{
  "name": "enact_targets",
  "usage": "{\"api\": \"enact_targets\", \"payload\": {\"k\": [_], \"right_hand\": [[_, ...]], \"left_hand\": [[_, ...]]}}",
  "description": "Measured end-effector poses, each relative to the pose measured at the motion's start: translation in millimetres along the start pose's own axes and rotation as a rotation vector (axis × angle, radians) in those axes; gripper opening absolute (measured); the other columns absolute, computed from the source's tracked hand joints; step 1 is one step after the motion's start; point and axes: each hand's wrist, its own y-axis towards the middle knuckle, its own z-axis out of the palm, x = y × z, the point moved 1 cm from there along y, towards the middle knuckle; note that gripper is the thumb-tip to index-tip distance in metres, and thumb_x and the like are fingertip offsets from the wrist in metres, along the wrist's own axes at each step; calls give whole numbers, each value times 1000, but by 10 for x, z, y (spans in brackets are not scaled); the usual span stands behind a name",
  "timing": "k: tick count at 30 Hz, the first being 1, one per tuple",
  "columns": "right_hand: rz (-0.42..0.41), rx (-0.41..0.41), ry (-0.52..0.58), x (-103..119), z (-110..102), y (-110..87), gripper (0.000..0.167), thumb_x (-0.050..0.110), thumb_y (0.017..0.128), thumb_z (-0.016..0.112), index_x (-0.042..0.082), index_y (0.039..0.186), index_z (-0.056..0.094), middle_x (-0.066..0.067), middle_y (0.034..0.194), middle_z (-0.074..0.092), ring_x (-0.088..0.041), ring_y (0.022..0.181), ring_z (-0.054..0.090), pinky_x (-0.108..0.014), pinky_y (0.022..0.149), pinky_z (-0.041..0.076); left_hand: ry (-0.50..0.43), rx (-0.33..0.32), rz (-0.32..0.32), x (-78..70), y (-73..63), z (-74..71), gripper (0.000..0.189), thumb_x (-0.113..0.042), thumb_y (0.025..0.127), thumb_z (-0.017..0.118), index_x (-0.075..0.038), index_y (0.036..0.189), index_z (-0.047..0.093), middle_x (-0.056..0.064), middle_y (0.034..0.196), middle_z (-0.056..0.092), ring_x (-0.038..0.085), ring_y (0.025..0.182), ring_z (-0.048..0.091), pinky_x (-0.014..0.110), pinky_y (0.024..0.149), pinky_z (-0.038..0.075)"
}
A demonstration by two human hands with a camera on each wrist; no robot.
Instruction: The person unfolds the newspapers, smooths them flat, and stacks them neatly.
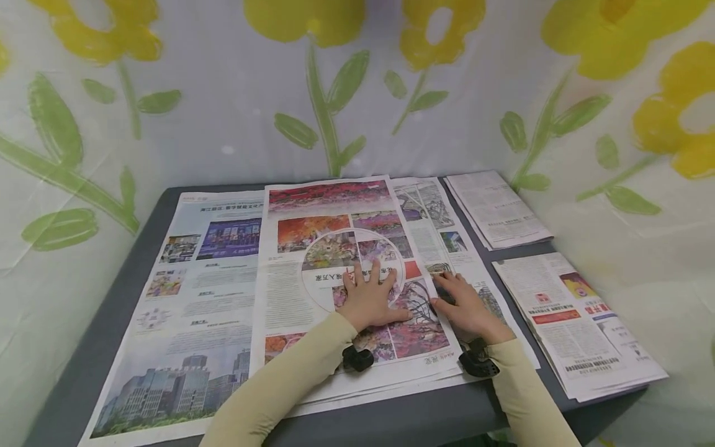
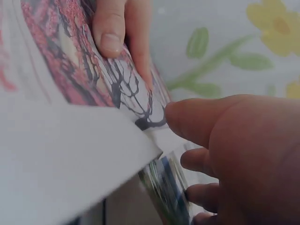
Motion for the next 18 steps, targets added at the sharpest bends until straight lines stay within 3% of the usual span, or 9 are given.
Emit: {"api": "enact_targets", "payload": {"k": [6, 10, 14, 18], "right_hand": [[38, -56, -74, -180, -59, -134, 54, 21, 100, 59, -7, 146, 50, -39, 158, 30, -66, 146, 18, -79, 114, 19], [27, -70, -52, -247, -71, -212, 53, 20, 100, 60, -6, 145, 51, -38, 159, 30, -66, 147, 16, -80, 114, 14], [10, -105, -35, -282, -48, -243, 50, 19, 100, 59, -6, 143, 54, -37, 158, 31, -66, 147, 17, -81, 113, 13], [25, -115, -43, -281, -54, -238, 49, 20, 101, 56, -5, 144, 54, -36, 159, 31, -65, 148, 17, -81, 114, 12]], "left_hand": [[-16, 9, 10, -185, 45, 8, 101, -81, 84, 57, -31, 164, 21, 16, 173, 1, 56, 154, -7, 77, 119, 7], [-4, 9, 26, -340, 63, 24, 94, -77, 88, 56, -31, 164, 24, 15, 173, 5, 53, 156, -2, 74, 121, 9], [22, 17, 98, -620, 7, 84, 92, -77, 89, 54, -31, 163, 26, 13, 173, 9, 48, 158, 4, 70, 122, 13], [37, 61, 144, -893, -127, 178, 102, -84, 82, 56, -35, 164, 20, 10, 174, 7, 44, 159, 3, 70, 123, 11]]}}
